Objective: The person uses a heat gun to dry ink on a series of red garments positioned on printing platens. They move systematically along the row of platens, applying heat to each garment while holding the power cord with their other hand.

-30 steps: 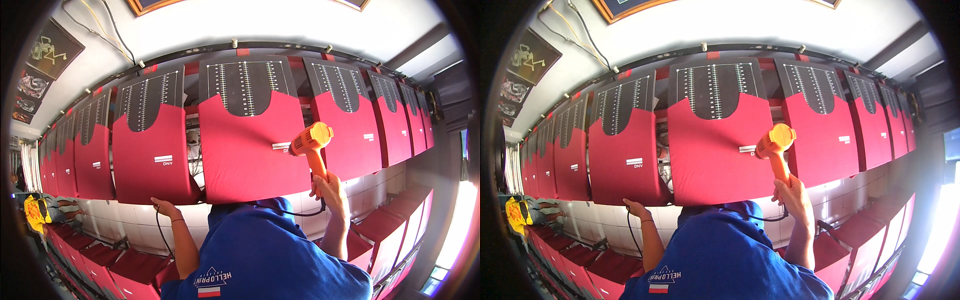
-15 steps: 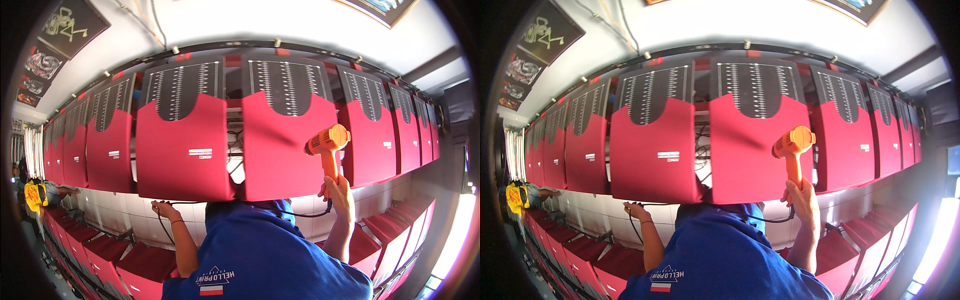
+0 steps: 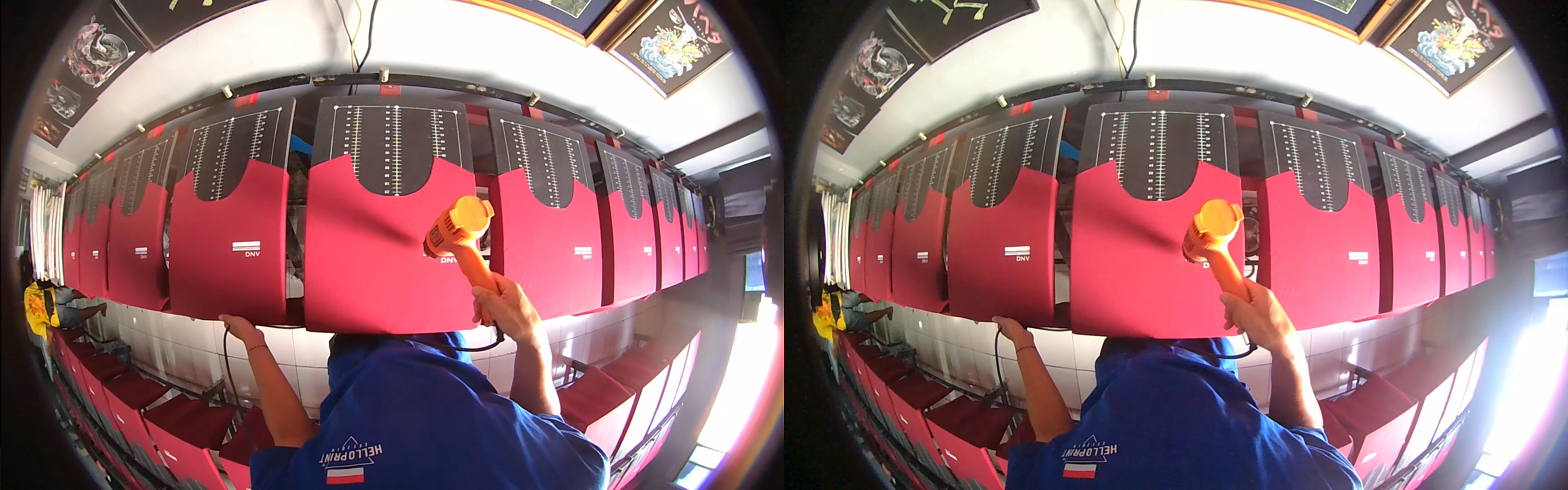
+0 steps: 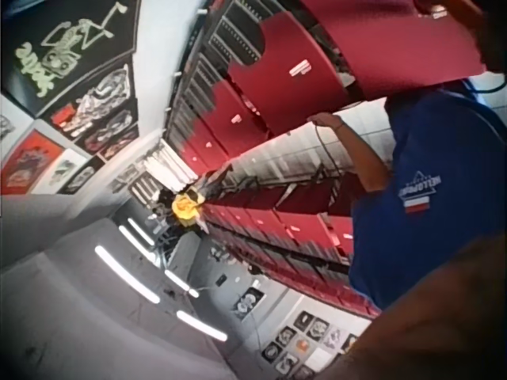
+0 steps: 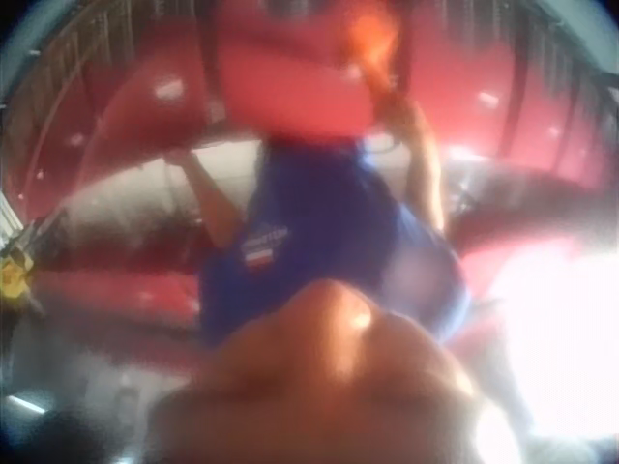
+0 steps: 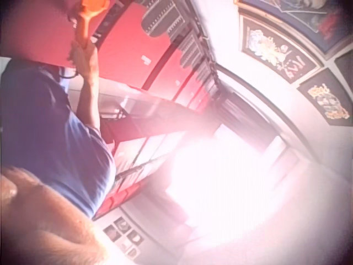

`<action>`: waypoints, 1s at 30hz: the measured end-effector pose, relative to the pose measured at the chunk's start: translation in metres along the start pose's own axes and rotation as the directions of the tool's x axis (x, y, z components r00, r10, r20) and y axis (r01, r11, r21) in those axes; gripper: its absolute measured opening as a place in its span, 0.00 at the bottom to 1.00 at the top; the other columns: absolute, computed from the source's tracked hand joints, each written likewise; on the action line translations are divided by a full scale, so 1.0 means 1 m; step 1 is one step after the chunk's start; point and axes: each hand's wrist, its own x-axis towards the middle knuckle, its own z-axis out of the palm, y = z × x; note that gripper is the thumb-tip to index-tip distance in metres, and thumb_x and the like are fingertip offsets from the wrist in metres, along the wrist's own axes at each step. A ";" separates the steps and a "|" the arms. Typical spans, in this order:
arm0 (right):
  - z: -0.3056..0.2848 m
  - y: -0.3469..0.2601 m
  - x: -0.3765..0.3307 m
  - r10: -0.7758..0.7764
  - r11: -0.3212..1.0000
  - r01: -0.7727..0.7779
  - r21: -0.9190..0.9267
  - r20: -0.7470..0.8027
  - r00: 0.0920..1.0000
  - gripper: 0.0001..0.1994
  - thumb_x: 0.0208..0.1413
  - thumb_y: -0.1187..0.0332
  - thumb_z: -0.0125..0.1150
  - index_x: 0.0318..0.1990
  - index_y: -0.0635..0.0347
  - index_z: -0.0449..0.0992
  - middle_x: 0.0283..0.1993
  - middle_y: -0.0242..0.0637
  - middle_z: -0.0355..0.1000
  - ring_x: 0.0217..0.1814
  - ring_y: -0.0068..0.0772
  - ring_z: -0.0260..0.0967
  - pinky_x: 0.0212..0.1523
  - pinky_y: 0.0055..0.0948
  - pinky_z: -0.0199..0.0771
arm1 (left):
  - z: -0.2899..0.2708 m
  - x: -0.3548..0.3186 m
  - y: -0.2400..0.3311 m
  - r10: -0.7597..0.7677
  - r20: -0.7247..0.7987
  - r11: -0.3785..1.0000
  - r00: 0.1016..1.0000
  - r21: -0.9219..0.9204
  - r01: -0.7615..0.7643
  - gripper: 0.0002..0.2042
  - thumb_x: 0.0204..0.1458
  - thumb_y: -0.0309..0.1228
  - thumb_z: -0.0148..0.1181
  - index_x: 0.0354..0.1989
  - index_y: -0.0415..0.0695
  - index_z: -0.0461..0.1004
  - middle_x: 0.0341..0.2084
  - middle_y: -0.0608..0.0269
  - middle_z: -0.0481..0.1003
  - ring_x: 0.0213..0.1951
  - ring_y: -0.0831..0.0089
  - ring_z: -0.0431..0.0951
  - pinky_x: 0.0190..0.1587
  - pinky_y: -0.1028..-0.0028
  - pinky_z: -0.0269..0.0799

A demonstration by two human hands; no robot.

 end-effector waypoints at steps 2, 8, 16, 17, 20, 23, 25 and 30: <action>0.009 -0.003 -0.002 0.026 0.999 -0.024 0.045 -0.056 0.998 0.12 0.61 0.63 0.57 0.39 0.65 0.71 0.25 0.31 0.70 0.26 0.21 0.71 0.26 0.23 0.70 | 0.018 -0.004 0.008 -0.022 -0.061 1.000 0.998 0.010 0.023 0.33 0.67 0.51 0.35 0.60 0.25 0.61 0.59 0.38 0.65 0.55 0.47 0.71 0.57 0.56 0.71; 0.035 -0.015 -0.006 0.043 0.998 -0.048 -0.031 -0.126 0.991 0.12 0.61 0.62 0.56 0.37 0.64 0.72 0.24 0.30 0.70 0.25 0.21 0.71 0.26 0.23 0.70 | 0.028 -0.024 0.022 0.069 -0.179 0.984 0.981 0.173 -0.038 0.36 0.64 0.55 0.38 0.58 0.25 0.62 0.57 0.36 0.66 0.53 0.46 0.72 0.55 0.57 0.73; 0.047 -0.004 -0.008 -0.004 1.000 0.003 -0.005 -0.163 0.987 0.11 0.60 0.63 0.56 0.37 0.63 0.71 0.24 0.30 0.69 0.24 0.21 0.70 0.26 0.22 0.69 | 0.027 -0.026 0.022 0.069 -0.108 0.981 0.992 0.189 -0.047 0.36 0.64 0.55 0.39 0.56 0.25 0.62 0.56 0.35 0.67 0.52 0.47 0.74 0.53 0.58 0.75; 0.050 -0.003 -0.009 -0.023 1.000 0.022 -0.009 -0.176 0.984 0.11 0.60 0.62 0.57 0.37 0.63 0.71 0.24 0.30 0.69 0.24 0.21 0.70 0.26 0.22 0.69 | 0.027 -0.027 0.022 0.074 -0.110 0.982 0.991 0.182 -0.054 0.36 0.64 0.55 0.40 0.55 0.25 0.63 0.54 0.35 0.68 0.51 0.47 0.74 0.52 0.58 0.75; 0.046 0.000 -0.012 0.019 1.000 -0.021 -0.005 -0.214 0.977 0.11 0.60 0.63 0.57 0.39 0.64 0.72 0.24 0.31 0.70 0.24 0.21 0.71 0.24 0.22 0.70 | 0.024 -0.026 0.019 0.096 -0.103 0.983 0.990 0.169 -0.078 0.35 0.63 0.56 0.40 0.52 0.26 0.65 0.52 0.35 0.70 0.49 0.48 0.75 0.49 0.59 0.74; 0.046 0.007 -0.011 -0.006 1.000 0.001 -0.023 -0.236 0.972 0.10 0.61 0.64 0.56 0.39 0.63 0.72 0.24 0.32 0.71 0.23 0.22 0.71 0.23 0.22 0.71 | 0.021 -0.021 0.017 0.107 -0.083 0.982 0.991 0.167 -0.092 0.35 0.63 0.56 0.41 0.53 0.26 0.64 0.52 0.37 0.70 0.49 0.50 0.75 0.50 0.60 0.75; 0.042 0.011 -0.012 0.013 1.000 -0.017 -0.016 -0.255 0.967 0.11 0.59 0.64 0.58 0.40 0.63 0.72 0.24 0.31 0.71 0.24 0.21 0.71 0.23 0.22 0.70 | 0.025 -0.027 0.020 0.088 -0.082 0.985 0.993 0.157 -0.074 0.34 0.63 0.55 0.41 0.53 0.27 0.64 0.53 0.39 0.70 0.49 0.51 0.75 0.50 0.61 0.75; 0.039 0.019 -0.013 -0.060 0.997 0.047 -0.054 -0.285 0.957 0.12 0.60 0.62 0.58 0.37 0.63 0.72 0.23 0.32 0.70 0.22 0.23 0.72 0.22 0.23 0.70 | 0.020 -0.024 0.019 0.084 -0.055 0.988 0.995 0.132 -0.076 0.33 0.63 0.54 0.43 0.55 0.28 0.64 0.53 0.42 0.71 0.50 0.53 0.75 0.51 0.62 0.75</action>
